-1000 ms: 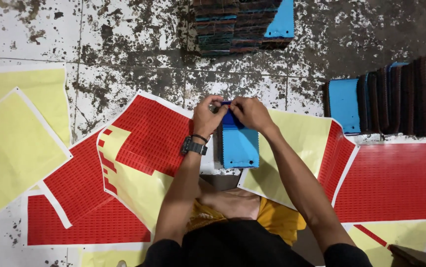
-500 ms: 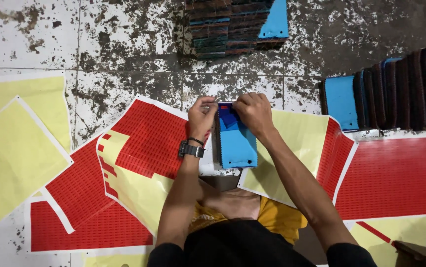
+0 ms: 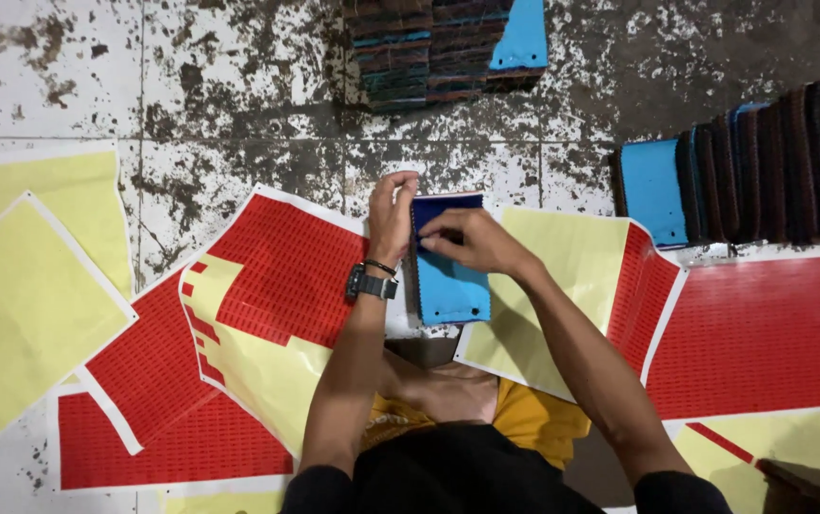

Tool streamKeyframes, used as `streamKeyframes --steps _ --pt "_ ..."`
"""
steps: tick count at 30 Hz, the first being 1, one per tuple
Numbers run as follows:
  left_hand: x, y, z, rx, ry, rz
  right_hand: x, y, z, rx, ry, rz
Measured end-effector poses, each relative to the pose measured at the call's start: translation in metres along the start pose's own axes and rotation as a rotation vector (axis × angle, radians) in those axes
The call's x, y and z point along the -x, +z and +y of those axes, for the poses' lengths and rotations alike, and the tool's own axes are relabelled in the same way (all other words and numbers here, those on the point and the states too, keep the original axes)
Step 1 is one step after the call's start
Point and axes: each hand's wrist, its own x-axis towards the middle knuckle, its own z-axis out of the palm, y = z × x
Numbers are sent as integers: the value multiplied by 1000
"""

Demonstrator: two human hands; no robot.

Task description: The person sits on the floor and assembles spiral-bound notebooks by hand. They peel adhesive strips from red and yellow sheets and apply them to the spines of blue, purple, and white notebooks, pressing the adhesive to secure the covers.

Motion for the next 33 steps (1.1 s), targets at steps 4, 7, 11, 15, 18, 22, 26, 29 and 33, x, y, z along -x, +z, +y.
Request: streamKeyframes --steps 4,7,11,15,18,22,26,29,33 --pt "-4 11 -2 -100 48 33 -5 7 11 -95 100 -23" --pt "-10 18 -21 -82 35 108 -4 9 19 -120 137 -3" --pt "-8 13 -26 -164 78 388 -4 9 24 -92 188 -45" --pt "6 -2 -6 -198 -12 310 -14 9 18 -59 159 -65" --pt "18 -25 10 -201 -69 172 -17 3 29 17 185 -7" --pt "13 -25 -33 -59 -98 -10 -21 2 51 136 249 19" --pt "28 -28 16 -63 -109 -12 -29 4 53 258 291 10" --pt "32 -28 39 -142 -118 24 -32 9 53 306 338 18" --pt "7 -4 -37 -272 -139 80 -36 24 79 430 411 9"
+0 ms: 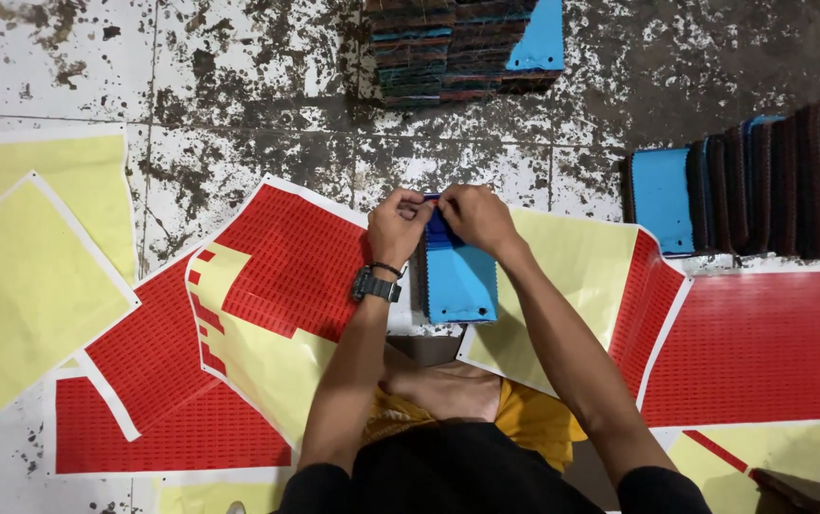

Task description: The person sits on the floor and assembles spiral-bound notebooks by hand. They peel adhesive strips from red and yellow sheets and apply them to the spines of blue, purple, and white notebooks, pressing the adhesive to secure the covers.

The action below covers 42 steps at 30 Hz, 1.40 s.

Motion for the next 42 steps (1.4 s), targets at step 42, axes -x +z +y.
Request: streamKeyframes --steps 42 --pt "0 -16 6 264 -124 -59 35 -33 -8 -330 -207 23"
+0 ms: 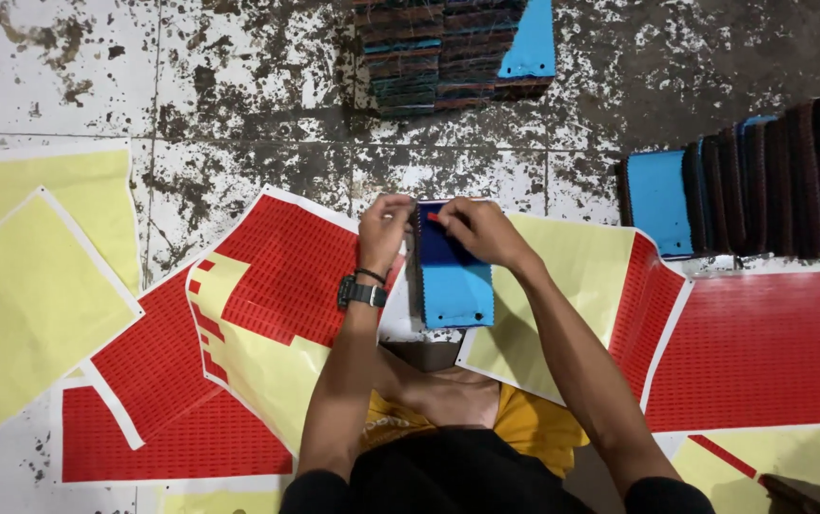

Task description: The person sits on the floor and assembles spiral-bound notebooks by hand. They peel adhesive strips from red and yellow sheets and apply them to the spines of blue, purple, and white notebooks, pressing the adhesive to secure the covers.

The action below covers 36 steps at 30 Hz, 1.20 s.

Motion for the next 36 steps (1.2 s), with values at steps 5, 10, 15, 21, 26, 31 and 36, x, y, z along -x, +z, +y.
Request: streamKeyframes --steps 5,10,15,21,26,31,36 --pt "25 -8 34 17 -23 -63 -13 3 2 88 46 -22" --pt "-4 11 -9 -31 -20 -34 -20 9 4 171 39 -25" --pt "-21 24 -39 -190 57 50 -30 35 42 308 198 33" --pt "-3 25 -22 -157 83 95 -20 20 27 707 66 197" --pt "23 4 27 -84 86 47 -19 25 60 813 -350 481" --pt "26 -7 26 26 145 46 -5 27 54 858 -564 645" --pt "-6 0 -9 -166 376 -283 19 27 41 740 -604 395"
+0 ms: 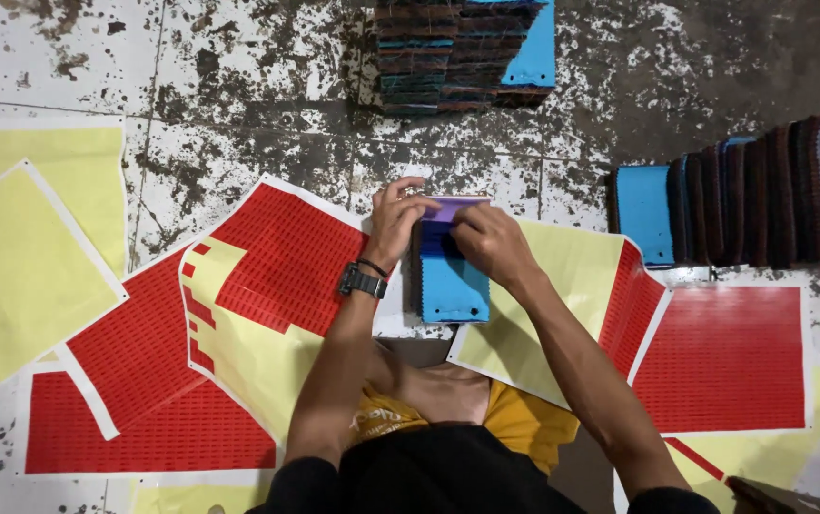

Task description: The person sits on the floor and assembles spiral-bound notebooks by hand. They peel adhesive strips from red and yellow sheets and apply them to the spines of blue, purple, and white notebooks, pressing the adhesive to secure the covers.

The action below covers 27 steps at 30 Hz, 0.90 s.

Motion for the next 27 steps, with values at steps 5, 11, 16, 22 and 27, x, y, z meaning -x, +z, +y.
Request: streamKeyframes --steps 5,11,16,22,27 --pt "0 0 -6 -226 -36 -24 -9 -26 -10 -144 46 -230" --pt "5 -7 9 -220 -240 -62 -25 -41 -12 -180 216 -688" --pt "-2 -8 -3 -113 -356 -169 -38 -35 4 -180 233 -654" --pt "1 -18 32 90 -460 -120 -32 -21 15 -287 428 -697" --pt "16 -29 58 -41 -291 -116 14 -10 6 -37 169 -481"
